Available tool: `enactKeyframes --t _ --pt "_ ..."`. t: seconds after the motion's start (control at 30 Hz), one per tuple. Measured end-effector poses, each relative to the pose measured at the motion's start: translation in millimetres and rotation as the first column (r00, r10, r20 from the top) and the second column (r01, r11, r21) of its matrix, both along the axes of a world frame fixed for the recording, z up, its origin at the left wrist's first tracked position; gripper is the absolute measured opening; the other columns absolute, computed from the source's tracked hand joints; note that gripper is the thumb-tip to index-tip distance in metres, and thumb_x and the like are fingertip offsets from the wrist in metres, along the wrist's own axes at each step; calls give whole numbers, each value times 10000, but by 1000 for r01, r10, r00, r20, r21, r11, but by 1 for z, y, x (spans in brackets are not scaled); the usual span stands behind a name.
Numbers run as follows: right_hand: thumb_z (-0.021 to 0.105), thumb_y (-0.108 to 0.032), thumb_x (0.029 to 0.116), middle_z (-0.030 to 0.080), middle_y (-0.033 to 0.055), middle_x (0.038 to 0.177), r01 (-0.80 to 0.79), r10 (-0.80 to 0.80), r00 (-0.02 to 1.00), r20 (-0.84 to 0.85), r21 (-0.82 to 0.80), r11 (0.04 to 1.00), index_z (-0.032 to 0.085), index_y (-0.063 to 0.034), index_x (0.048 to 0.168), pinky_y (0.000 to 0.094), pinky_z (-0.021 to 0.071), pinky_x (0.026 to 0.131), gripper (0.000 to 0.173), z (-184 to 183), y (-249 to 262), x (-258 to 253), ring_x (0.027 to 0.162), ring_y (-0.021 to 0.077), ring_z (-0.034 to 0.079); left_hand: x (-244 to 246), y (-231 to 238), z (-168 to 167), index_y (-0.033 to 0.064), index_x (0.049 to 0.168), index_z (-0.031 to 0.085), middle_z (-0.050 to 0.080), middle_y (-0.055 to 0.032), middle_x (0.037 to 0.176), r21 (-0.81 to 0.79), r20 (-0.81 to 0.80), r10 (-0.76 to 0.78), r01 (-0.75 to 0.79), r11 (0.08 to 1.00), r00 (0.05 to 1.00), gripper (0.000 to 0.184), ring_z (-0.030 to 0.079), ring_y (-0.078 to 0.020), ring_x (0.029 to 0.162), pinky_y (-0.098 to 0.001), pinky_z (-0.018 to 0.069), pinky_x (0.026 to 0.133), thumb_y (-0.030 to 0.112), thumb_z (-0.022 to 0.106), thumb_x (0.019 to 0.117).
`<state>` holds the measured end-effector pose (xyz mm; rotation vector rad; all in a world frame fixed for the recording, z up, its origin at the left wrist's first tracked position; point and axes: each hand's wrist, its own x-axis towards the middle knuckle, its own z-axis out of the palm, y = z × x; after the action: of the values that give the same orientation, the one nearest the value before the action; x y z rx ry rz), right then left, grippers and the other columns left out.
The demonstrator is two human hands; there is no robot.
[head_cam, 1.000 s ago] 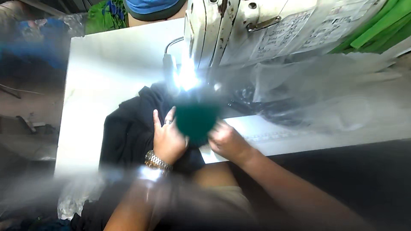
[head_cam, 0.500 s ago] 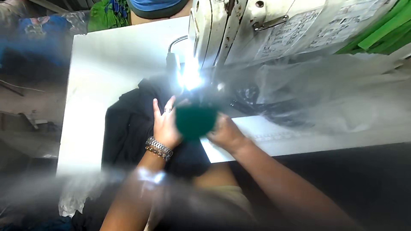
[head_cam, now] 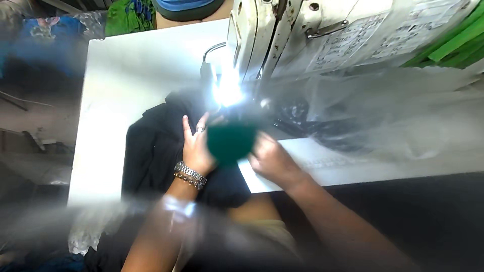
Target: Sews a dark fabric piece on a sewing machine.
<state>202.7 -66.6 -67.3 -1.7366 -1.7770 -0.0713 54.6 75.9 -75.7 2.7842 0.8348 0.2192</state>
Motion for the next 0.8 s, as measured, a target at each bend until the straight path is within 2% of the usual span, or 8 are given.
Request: enactKeyframes --t 0.07,0.13,0.17,0.23,0.3,0.37,0.53,0.8 --pt "542 -78 1005 716 205 1231 88 -92 995 48 88 992 718 49 1181 394 534 1036 279 19 -30 22 1158 303 697 0 1 -4 329 1507 535 473 122 1584 19 28 -4 3 1000 1000 475 266 -237 1563 -707 1 1221 408 364 1071" --pt "559 -162 1048 722 275 1034 384 -411 902 135 190 904 704 85 1085 475 580 853 289 45 -71 65 948 366 724 -1 0 -4 321 1484 560 504 111 1561 41 47 -6 4 999 999 462 300 -250 1548 -723 25 1209 403 352 1080" --pt "496 -238 1087 676 344 1074 571 -587 792 167 138 809 651 119 1119 551 529 890 390 58 -87 89 996 446 684 -1 -1 -4 312 1468 578 524 100 1546 49 56 -8 5 999 998 453 315 -257 1542 -727 34 1205 394 351 1085" --pt "336 -330 1118 561 366 1352 793 -771 610 186 -122 597 562 107 1326 598 377 1119 534 70 -106 139 1309 483 530 -1 -2 -4 309 1457 592 541 96 1532 58 69 -8 4 998 998 444 326 -256 1537 -725 39 1209 385 360 1085" --pt "360 -219 1117 471 436 1407 805 -766 589 259 -275 526 491 176 1359 699 311 1122 482 72 -108 159 1369 581 425 0 0 -5 329 1484 561 508 116 1557 52 58 -8 5 999 998 457 295 -240 1551 -712 18 1218 396 354 1082" --pt "395 -161 1086 505 479 1306 767 -712 640 289 -187 613 495 226 1276 750 351 1029 442 54 -111 159 1257 650 477 0 0 -7 332 1480 564 512 113 1554 59 61 -6 2 998 998 452 301 -244 1548 -715 25 1216 401 360 1083" --pt "418 -259 1095 551 447 1270 730 -731 679 76 -183 659 552 156 1289 773 372 991 478 29 -118 156 1206 637 525 -2 1 -13 344 1493 547 479 128 1577 44 58 -10 8 999 998 461 257 -228 1565 -695 -26 1224 410 365 1075" --pt "393 -347 1104 554 432 1292 740 -732 669 128 -198 643 542 135 1322 775 379 990 550 36 -120 156 1221 627 531 -8 -8 -6 339 1480 566 485 121 1574 2 24 -19 19 1000 1000 465 269 -242 1560 -719 -27 1209 438 369 1070"
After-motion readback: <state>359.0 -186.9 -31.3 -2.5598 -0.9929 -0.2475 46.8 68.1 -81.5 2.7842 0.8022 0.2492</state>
